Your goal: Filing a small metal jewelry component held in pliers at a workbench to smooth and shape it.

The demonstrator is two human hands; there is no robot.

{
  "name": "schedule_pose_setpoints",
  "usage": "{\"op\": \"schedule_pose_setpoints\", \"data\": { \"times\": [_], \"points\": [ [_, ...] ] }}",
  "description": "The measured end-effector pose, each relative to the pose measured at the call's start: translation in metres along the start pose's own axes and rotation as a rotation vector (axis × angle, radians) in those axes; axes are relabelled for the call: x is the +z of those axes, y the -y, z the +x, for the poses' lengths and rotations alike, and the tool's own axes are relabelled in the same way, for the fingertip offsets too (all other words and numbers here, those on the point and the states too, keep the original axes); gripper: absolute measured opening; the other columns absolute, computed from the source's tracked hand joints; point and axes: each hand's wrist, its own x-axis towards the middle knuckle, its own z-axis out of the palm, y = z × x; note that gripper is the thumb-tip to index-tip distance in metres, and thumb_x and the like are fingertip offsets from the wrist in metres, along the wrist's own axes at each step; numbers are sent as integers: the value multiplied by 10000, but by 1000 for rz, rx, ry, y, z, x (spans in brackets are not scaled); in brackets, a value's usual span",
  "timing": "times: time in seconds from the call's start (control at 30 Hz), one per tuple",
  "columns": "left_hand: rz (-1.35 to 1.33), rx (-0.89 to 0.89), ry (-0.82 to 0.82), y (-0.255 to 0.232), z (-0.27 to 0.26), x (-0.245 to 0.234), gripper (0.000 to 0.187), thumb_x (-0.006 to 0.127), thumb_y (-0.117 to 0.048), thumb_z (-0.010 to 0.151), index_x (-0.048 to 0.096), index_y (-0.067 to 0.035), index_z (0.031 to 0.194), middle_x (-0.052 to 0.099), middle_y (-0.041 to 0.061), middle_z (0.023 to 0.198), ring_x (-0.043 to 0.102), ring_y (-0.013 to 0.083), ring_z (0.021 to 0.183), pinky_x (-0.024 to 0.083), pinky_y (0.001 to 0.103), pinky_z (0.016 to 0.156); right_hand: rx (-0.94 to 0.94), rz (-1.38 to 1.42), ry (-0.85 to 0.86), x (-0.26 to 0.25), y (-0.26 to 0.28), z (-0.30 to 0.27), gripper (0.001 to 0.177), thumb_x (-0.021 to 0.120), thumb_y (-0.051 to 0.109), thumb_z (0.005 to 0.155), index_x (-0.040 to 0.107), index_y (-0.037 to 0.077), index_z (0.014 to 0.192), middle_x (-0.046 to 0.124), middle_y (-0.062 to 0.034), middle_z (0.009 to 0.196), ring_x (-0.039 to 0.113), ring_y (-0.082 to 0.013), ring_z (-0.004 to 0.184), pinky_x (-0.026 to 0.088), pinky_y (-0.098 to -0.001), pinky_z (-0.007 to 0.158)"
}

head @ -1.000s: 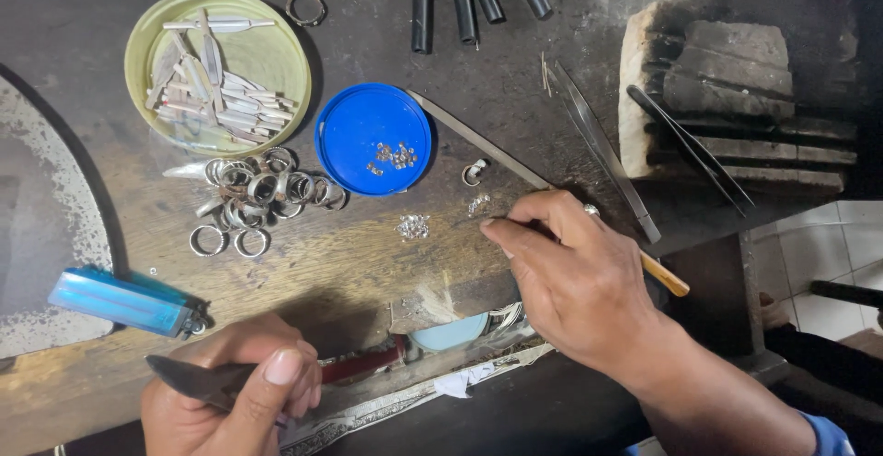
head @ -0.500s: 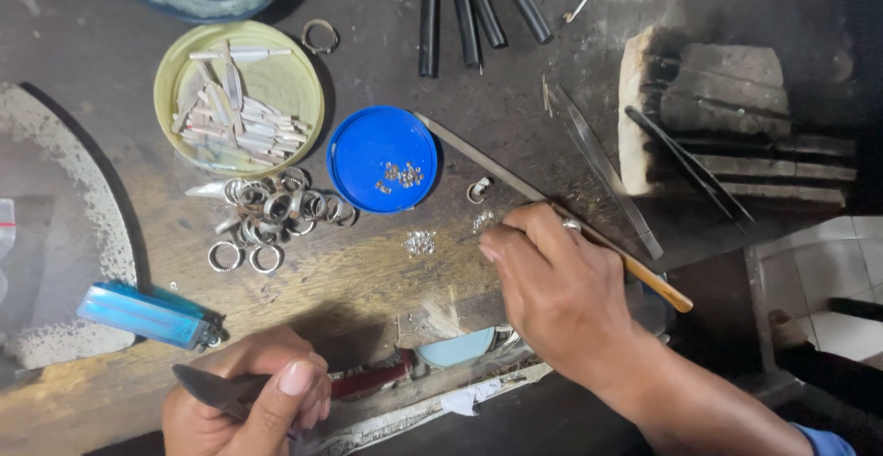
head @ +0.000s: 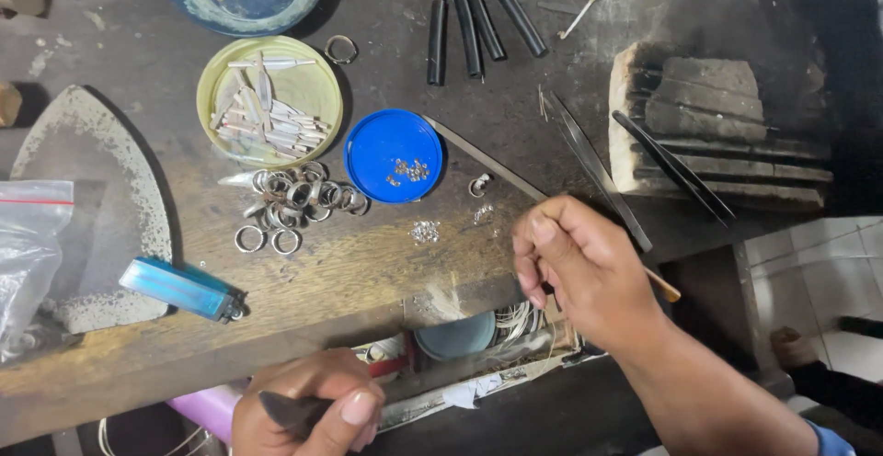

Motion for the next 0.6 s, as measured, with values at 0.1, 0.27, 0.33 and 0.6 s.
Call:
{"op": "schedule_pose_setpoints", "data": {
  "times": [0.1,0.27,0.33,0.6],
  "points": [
    [34,-47,38,1,-5,6,264,539,-211,773,527,-75,548,503,-6,421,450,100,361,371,203,392,199,242,-104,-2,0,2,201,467,139,863,500,-28,756,503,-122,643,479,-185,458,400,-278,337],
    [81,-82,98,5,-5,9,268,539,-210,774,514,-98,532,499,-23,419,447,77,360,358,193,393,296,353,-190,-4,4,6,162,530,121,815,537,-28,754,557,-137,689,516,-201,499,465,-324,396],
    [110,-89,81,6,-6,9,258,548,-211,766,513,-107,532,488,-31,417,439,74,360,352,195,398,326,387,-210,-3,5,6,145,520,84,815,539,-50,761,566,-170,690,539,-224,508,495,-339,425],
    [147,-89,126,8,-5,10,288,536,-236,779,498,-117,520,491,-40,427,450,70,368,353,194,404,348,388,-195,-6,5,6,150,522,80,809,567,-62,824,590,-208,736,574,-270,547,520,-354,492]
  ]
}}
